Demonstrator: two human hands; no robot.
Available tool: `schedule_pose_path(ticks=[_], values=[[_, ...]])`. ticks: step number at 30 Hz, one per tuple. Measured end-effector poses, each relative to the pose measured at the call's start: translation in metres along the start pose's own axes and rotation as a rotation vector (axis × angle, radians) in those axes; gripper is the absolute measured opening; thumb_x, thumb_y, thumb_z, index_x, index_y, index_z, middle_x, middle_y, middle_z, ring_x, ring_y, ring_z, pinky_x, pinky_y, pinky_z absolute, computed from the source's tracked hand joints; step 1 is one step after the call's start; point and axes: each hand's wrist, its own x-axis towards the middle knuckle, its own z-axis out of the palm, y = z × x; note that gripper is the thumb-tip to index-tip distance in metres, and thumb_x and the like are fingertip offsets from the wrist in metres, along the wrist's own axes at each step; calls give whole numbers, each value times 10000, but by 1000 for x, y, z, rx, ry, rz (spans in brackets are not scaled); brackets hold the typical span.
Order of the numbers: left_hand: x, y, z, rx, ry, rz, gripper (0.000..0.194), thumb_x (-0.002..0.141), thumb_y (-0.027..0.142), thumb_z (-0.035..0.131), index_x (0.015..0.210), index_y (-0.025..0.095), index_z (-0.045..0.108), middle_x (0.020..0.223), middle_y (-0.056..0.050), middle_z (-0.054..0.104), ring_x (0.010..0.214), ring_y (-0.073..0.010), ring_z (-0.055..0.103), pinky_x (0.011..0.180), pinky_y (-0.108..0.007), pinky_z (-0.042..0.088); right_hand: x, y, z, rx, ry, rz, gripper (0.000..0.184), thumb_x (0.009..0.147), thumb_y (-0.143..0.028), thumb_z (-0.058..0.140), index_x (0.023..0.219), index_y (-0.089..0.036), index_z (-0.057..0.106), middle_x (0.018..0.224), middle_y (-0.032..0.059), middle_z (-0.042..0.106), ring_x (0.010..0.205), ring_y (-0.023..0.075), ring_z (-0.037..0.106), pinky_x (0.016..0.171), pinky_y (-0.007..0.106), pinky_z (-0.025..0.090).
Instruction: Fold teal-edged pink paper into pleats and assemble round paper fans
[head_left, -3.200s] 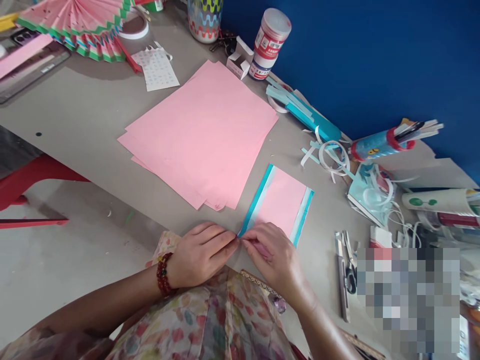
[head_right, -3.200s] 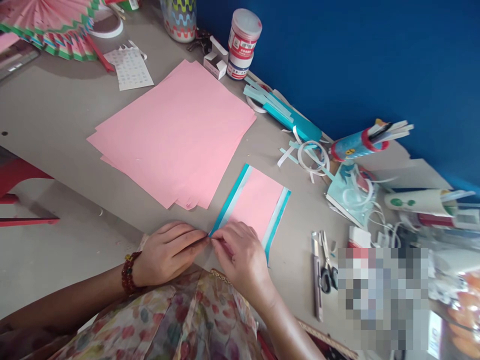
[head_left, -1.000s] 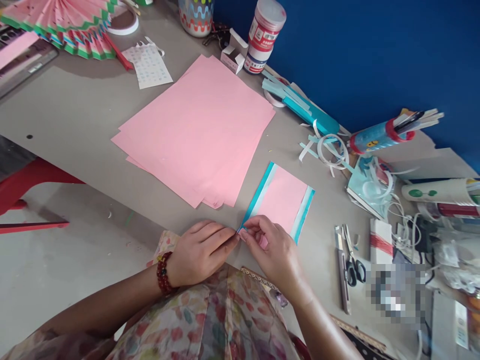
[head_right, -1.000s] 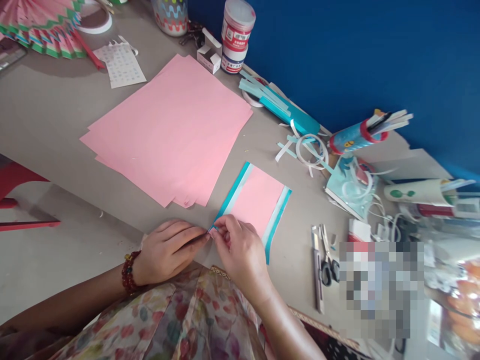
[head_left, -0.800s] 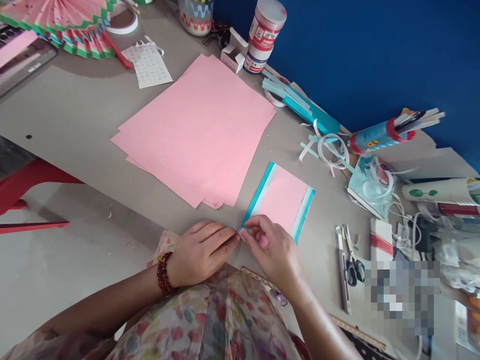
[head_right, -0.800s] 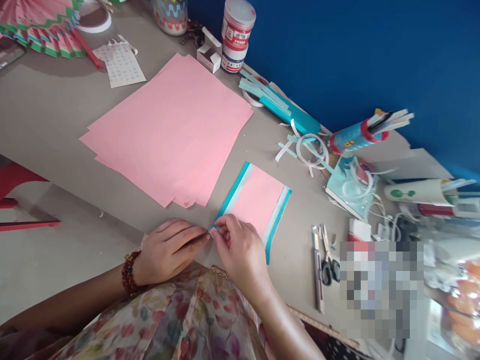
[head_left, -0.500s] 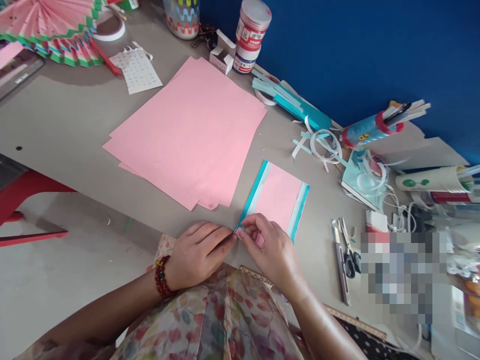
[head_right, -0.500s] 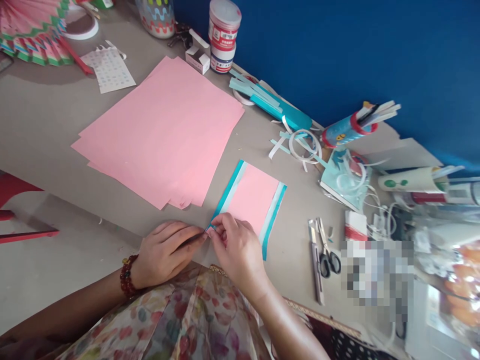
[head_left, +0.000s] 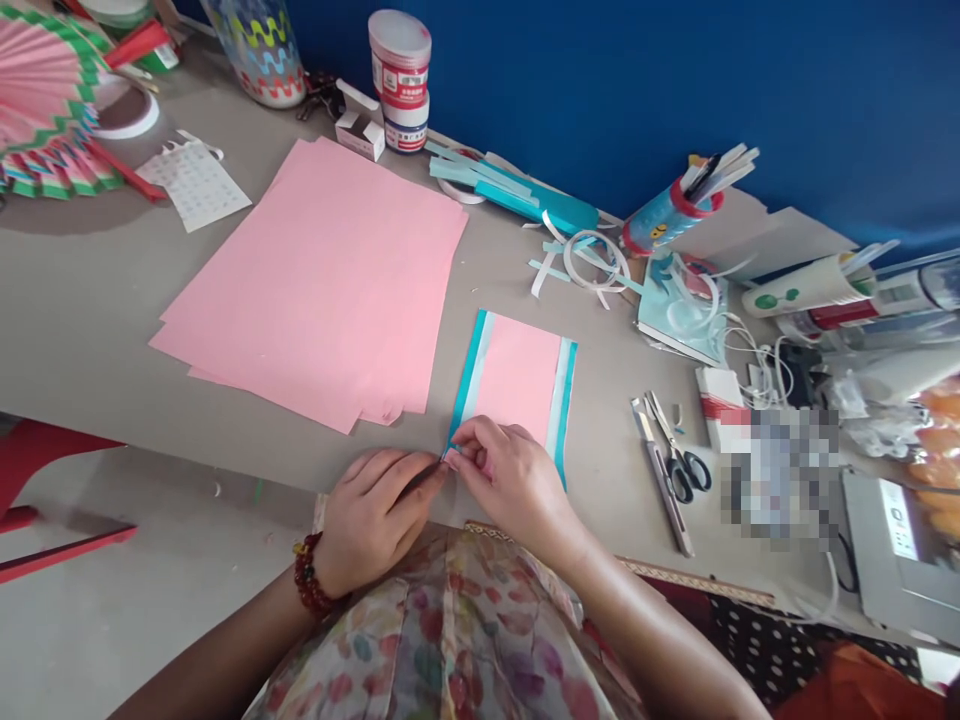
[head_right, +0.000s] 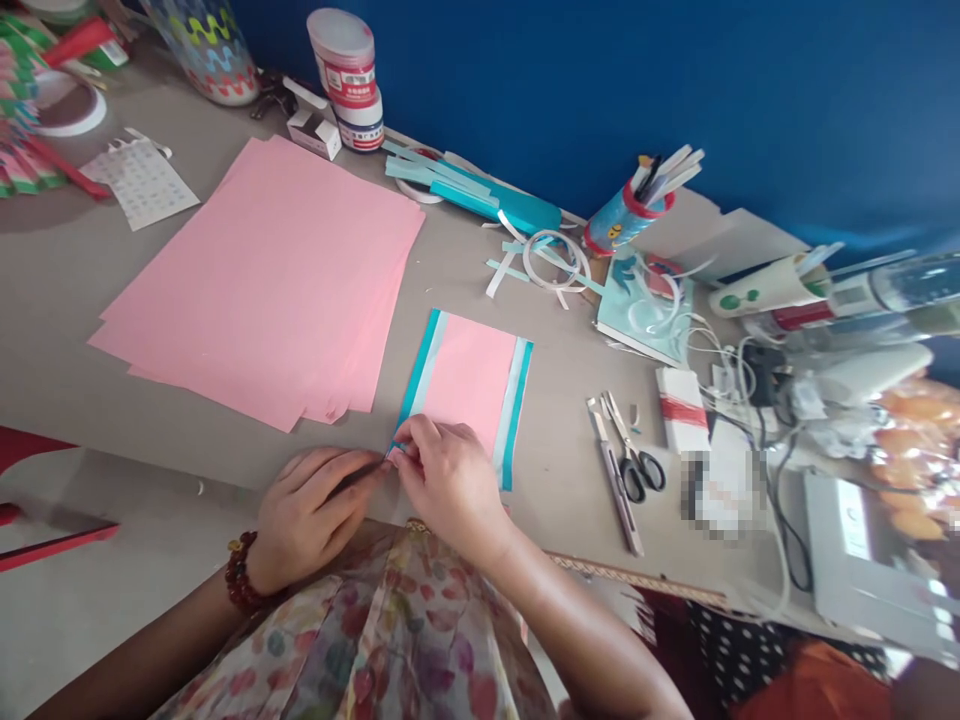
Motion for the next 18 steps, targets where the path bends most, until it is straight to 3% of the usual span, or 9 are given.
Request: schedule_pose_path(ticks=[18], values=[[1,1,-1,-59,6,-9,332,900,130,517,1189,197,665,1119,-83,677,986,-237,571,854,-382,443,-3,1,4,36,19,25,100,892,-197,607,959,-236,544,726,-41,670,742,176,608,730,290,404]])
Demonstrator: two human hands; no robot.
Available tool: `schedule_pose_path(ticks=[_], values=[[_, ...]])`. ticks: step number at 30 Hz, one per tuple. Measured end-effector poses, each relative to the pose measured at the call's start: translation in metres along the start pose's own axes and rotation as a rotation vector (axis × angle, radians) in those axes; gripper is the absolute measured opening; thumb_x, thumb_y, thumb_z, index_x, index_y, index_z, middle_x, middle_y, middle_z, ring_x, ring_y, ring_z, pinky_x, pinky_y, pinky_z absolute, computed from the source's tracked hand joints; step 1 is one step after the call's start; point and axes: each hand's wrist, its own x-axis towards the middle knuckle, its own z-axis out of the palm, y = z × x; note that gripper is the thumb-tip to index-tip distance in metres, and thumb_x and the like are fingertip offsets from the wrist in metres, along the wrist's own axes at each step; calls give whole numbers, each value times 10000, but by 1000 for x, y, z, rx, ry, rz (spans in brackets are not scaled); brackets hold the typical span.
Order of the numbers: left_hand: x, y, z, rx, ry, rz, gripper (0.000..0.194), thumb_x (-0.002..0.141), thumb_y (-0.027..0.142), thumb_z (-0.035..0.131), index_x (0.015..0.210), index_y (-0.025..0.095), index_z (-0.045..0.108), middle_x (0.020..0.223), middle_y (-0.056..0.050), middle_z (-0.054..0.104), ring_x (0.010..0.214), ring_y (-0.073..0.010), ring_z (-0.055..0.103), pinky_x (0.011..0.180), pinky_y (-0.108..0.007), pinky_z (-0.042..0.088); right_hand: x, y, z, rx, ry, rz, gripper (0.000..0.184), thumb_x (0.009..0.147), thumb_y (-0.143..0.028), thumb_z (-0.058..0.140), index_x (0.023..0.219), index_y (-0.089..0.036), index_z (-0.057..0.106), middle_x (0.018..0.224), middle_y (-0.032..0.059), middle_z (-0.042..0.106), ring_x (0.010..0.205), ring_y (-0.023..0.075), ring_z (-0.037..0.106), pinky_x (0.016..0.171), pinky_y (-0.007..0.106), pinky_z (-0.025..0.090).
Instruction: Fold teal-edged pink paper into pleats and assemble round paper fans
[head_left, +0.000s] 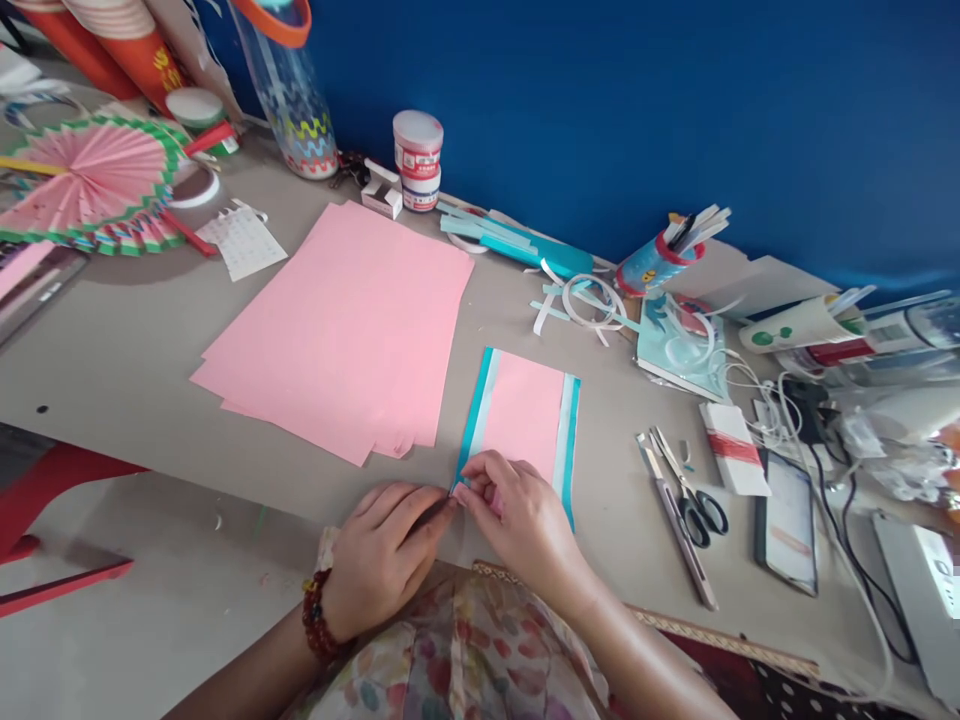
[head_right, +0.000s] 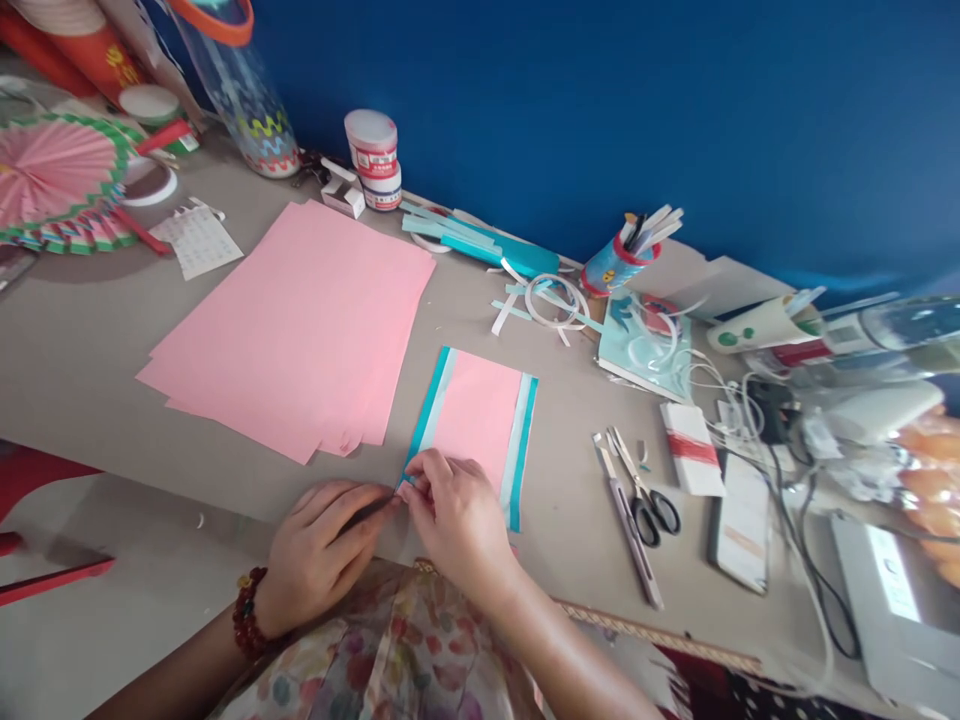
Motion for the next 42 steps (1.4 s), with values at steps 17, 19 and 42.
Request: schedule_pose_path(ticks=[17,19,42], values=[[0,1,1,0,26,5,370,919,131,448,1231,188,639,1097,-96,667,965,-224,578,838,-365,464,-1,0,1,-24,25,-32,80,899,-193,588,947,-234,540,732,-31,664,747,184,610,729,293,422],[1,1,0,6,30,-1,374,923,138,450,1241,204,636,1092,-93,668,966,-220,583,838,-362,473,-1,0,1,-32,25,-32,78,900,-196,585,949,-237,539,741,-29,670,760,190,615,727,294,423],[90,15,19,227,-199,-44,528,812,308,718,1286,163,538,1231,-103,567,1171,-307,490,1008,-484,455,57,53,-51,29,34,-77,41,912,-241,559,903,-211,584,801,-7,682,785,164,643,735,279,451]])
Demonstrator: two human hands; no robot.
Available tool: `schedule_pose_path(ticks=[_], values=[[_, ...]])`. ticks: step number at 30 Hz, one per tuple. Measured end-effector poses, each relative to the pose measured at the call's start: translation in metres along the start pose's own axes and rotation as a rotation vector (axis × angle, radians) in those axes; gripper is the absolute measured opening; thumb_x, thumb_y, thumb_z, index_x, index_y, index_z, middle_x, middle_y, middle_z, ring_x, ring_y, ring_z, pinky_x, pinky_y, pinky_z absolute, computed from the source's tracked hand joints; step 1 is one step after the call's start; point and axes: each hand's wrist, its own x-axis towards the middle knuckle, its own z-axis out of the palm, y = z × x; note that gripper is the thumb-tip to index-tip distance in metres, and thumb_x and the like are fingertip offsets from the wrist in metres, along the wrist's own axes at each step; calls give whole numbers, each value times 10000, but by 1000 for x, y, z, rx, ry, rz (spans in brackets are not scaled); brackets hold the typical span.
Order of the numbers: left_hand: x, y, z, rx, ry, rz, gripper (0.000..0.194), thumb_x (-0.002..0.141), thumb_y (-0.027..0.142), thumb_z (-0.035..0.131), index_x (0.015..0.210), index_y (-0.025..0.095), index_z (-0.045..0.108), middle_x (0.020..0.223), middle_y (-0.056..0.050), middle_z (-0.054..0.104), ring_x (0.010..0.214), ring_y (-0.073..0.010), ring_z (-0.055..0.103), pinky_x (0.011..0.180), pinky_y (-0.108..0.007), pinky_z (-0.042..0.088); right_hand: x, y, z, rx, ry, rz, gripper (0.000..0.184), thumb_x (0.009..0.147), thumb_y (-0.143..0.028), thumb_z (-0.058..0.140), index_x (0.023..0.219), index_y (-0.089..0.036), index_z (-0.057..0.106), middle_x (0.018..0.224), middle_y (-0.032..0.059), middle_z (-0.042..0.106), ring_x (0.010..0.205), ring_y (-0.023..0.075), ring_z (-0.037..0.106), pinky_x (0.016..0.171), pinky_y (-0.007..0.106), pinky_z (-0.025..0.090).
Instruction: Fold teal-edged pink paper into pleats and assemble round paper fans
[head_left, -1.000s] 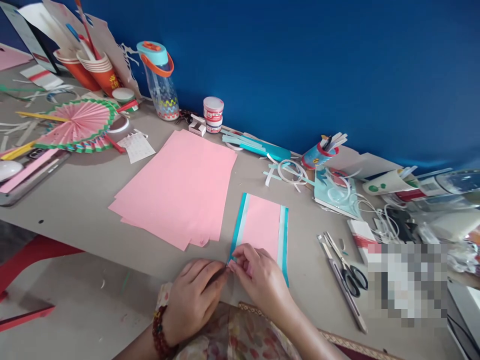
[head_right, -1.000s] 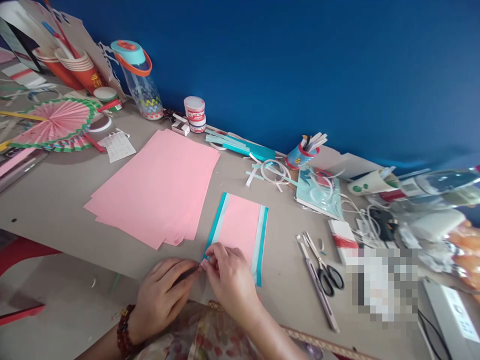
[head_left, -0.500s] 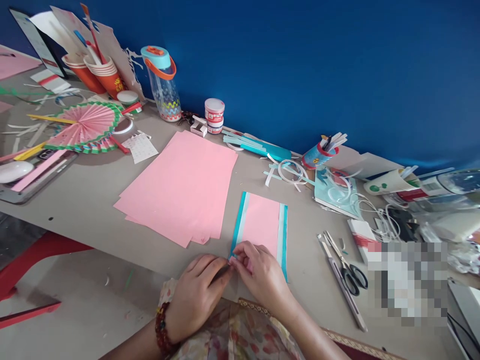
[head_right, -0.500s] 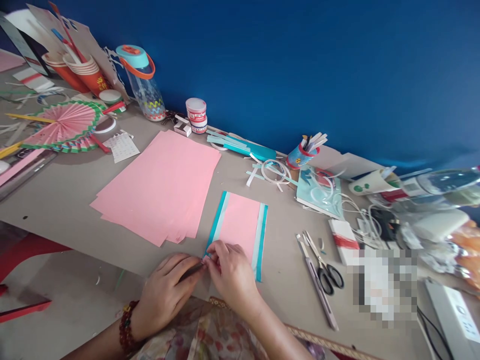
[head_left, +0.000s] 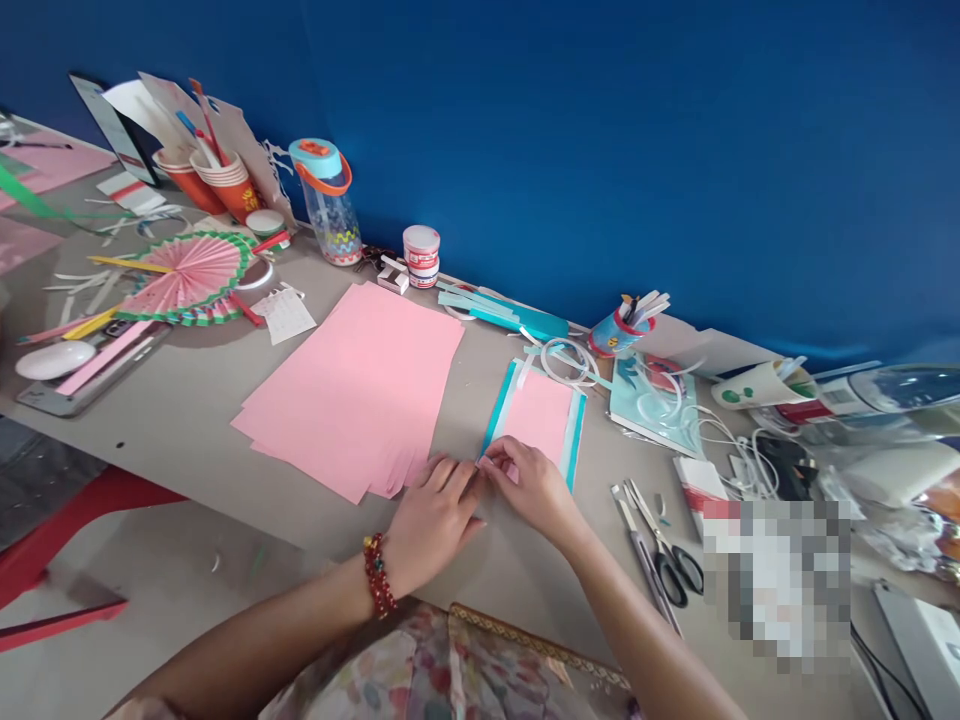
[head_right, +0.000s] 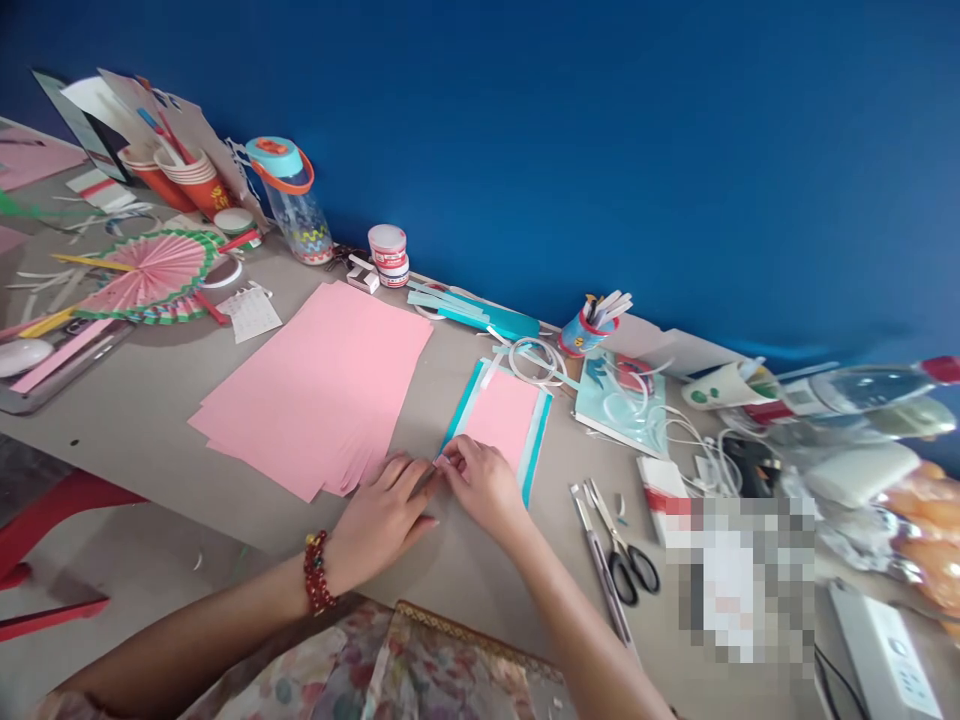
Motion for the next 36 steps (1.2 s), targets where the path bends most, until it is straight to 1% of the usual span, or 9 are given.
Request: schedule_pose_path(ticks=[3,7,10,15,21,24,27,30,36], values=[[7,-1,1,-27,-7,17,513,822,309,705,1281,154,534,1234,-110,570,1166,-295,498,1015,-472,452,1,4,-5,-5,12,-7,53,919,-248,557,927,-212,594,823,-6,684,801,163,637,754,285,454],[5,-8,-1,-106,-50,85,457,864,266,639,1293,160,523,1272,-96,569,1193,-267,504,1113,-467,380,-3,4,-3,-24,37,-35,106,947,-282,540,891,-217,603,829,-5,673,792,160,616,786,301,447],[3,-14,-5,-169,-71,99,422,891,215,576,1305,166,512,1287,-96,569,1202,-247,510,1119,-454,384,-5,5,-2,-26,44,-73,141,955,-275,529,849,-212,598,810,5,654,780,160,602,789,305,445],[6,-18,-7,-221,-81,85,452,900,213,545,1342,146,484,1321,-125,548,1203,-274,509,1096,-477,404,-6,8,0,-50,37,-101,55,901,-187,563,863,-211,594,844,24,642,835,184,591,789,318,439],[10,-22,-4,-243,-63,53,470,915,223,530,1373,149,457,1348,-142,534,1207,-275,515,1017,-453,472,-11,4,5,-110,125,-34,89,917,-178,523,863,-200,590,832,37,645,804,194,584,773,332,423],[12,-22,-4,-231,-58,71,455,920,224,522,1368,168,464,1346,-134,548,1214,-273,518,1015,-458,467,-14,1,8,-110,172,14,58,916,-188,528,906,-200,584,845,40,651,809,199,588,763,327,427],[11,-21,-5,-201,-59,96,432,925,206,511,1354,166,482,1345,-126,561,1218,-262,519,1031,-450,457,-17,-2,10,-100,193,39,80,922,-208,525,851,-202,562,841,47,637,818,208,580,746,324,434],[8,-20,-6,-177,-65,143,405,927,203,514,1328,151,512,1320,-113,586,1219,-256,515,1060,-446,440,-21,-3,12,-74,201,45,134,930,-212,514,801,-208,553,821,48,628,817,212,578,743,328,441],[2,-20,-5,-173,-102,212,417,933,213,519,1343,140,507,1305,-99,596,1206,-242,517,1093,-443,416,-32,0,13,13,188,2,86,895,-168,559,837,-212,604,895,53,658,885,221,594,790,351,461]])
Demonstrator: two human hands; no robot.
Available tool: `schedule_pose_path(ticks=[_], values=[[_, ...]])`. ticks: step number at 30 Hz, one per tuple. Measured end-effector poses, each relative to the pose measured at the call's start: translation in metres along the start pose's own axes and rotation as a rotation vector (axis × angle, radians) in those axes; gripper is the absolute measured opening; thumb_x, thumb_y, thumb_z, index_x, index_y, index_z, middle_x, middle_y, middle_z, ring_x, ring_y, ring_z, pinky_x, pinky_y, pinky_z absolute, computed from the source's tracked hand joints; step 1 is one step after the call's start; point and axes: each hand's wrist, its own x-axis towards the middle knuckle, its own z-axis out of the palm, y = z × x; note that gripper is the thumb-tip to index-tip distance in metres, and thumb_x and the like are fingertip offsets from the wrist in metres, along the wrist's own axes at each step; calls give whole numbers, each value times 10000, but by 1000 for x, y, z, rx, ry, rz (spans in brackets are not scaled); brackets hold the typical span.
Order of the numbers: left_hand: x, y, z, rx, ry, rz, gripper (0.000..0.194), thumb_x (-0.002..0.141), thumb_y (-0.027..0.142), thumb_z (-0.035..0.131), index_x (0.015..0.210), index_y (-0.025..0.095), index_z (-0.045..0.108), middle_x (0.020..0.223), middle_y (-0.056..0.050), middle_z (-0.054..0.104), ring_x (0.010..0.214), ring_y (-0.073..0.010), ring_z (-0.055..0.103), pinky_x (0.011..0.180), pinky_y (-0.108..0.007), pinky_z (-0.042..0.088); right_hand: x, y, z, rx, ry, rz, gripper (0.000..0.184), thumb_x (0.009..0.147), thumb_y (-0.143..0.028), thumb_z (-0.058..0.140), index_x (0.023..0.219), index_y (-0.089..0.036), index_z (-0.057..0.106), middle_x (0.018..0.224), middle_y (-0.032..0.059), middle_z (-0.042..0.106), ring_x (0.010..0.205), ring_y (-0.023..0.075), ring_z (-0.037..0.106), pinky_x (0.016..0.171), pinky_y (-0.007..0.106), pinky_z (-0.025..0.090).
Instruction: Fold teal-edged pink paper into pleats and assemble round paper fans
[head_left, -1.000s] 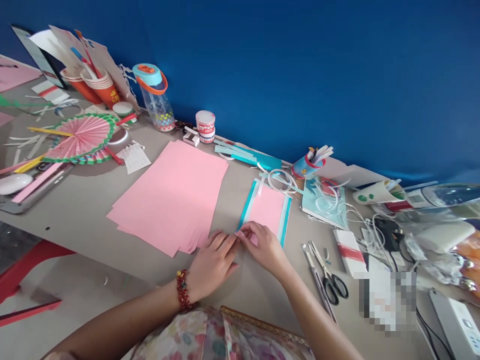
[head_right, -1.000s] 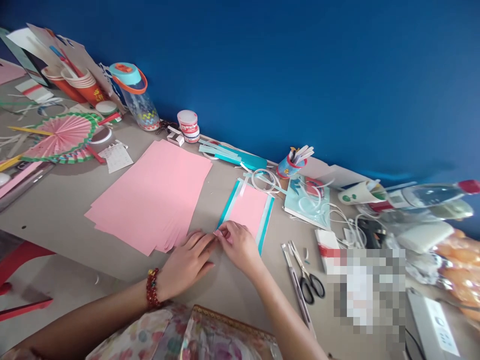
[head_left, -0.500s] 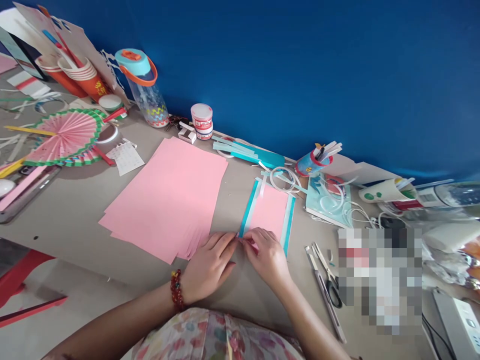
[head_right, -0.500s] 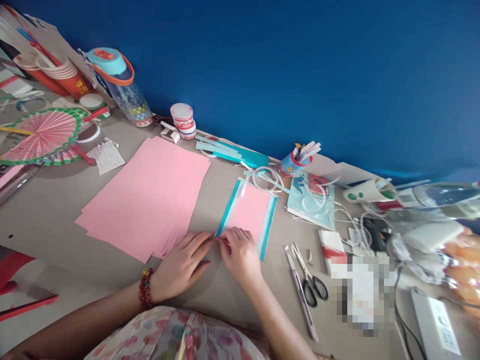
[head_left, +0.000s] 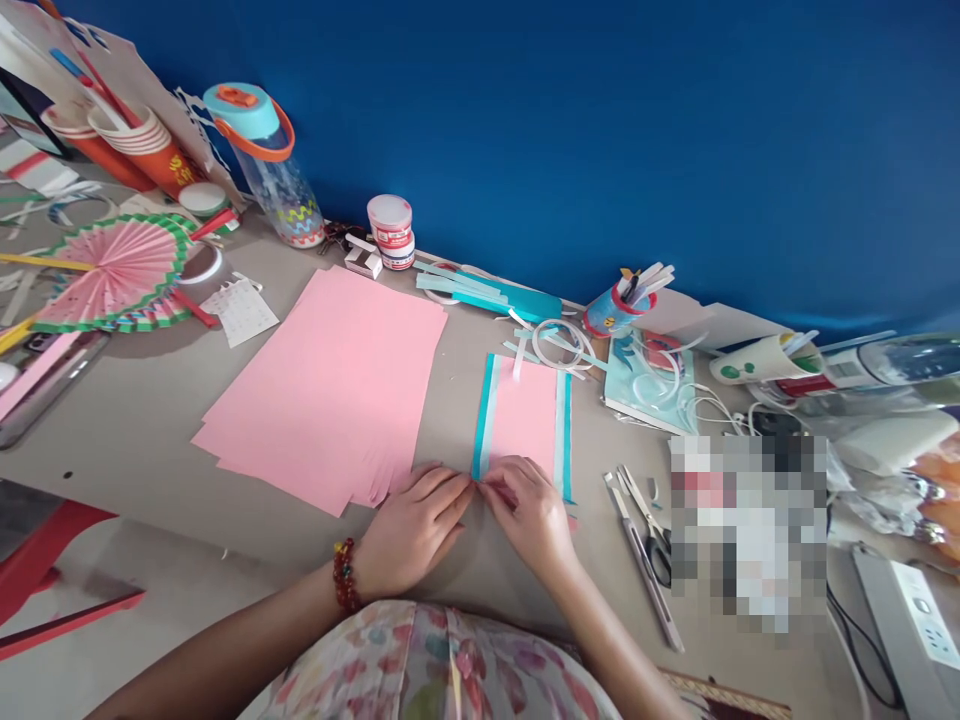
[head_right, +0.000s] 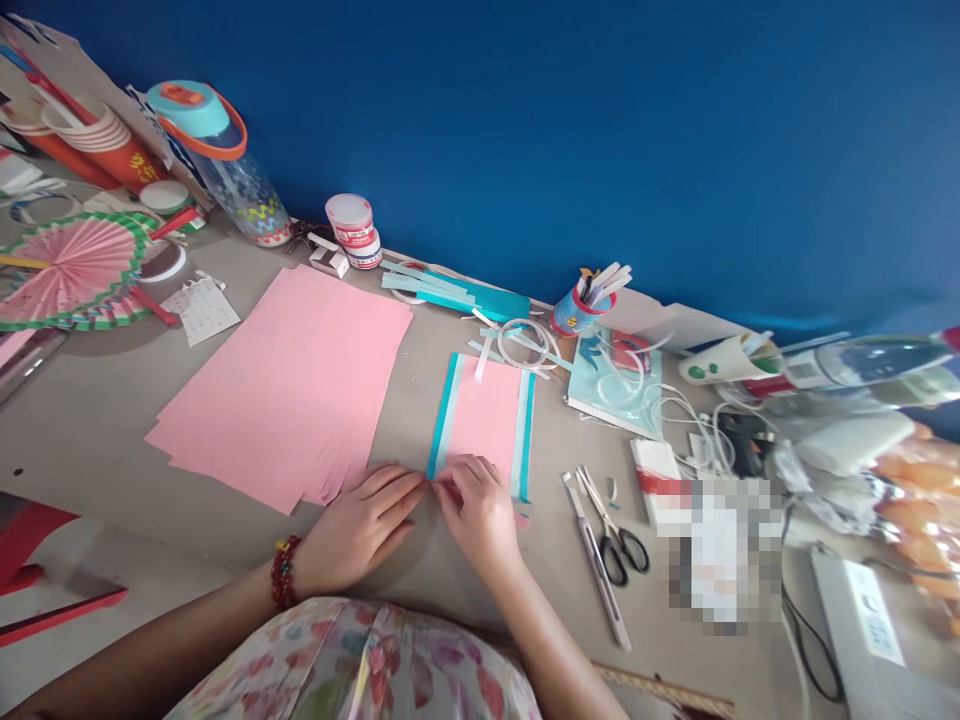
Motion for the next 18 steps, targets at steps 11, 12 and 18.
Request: schedule_pose_path(ticks=[11,12,18], values=[[2,2,2,13,23,-59,415,925,187,519,1340,165,521,1262,-102,591,1162,-254,535,1049,-443,454,-8,2,2,-60,79,-1,159,924,-190,526,774,-201,574,833,54,630,831,211,572,761,343,438],[1,2,2,15,22,-61,419,925,189,521,1343,167,519,1264,-100,589,1165,-254,533,1046,-438,457,-9,2,2,-79,80,-13,155,920,-180,527,773,-200,573,833,51,631,831,210,571,762,342,435],[1,2,5,48,16,-56,398,927,219,533,1321,161,541,1285,-87,586,1182,-251,511,1072,-430,432,-5,-10,0,-302,168,-136,171,910,-155,537,747,-193,574,826,47,646,796,205,552,782,366,408]])
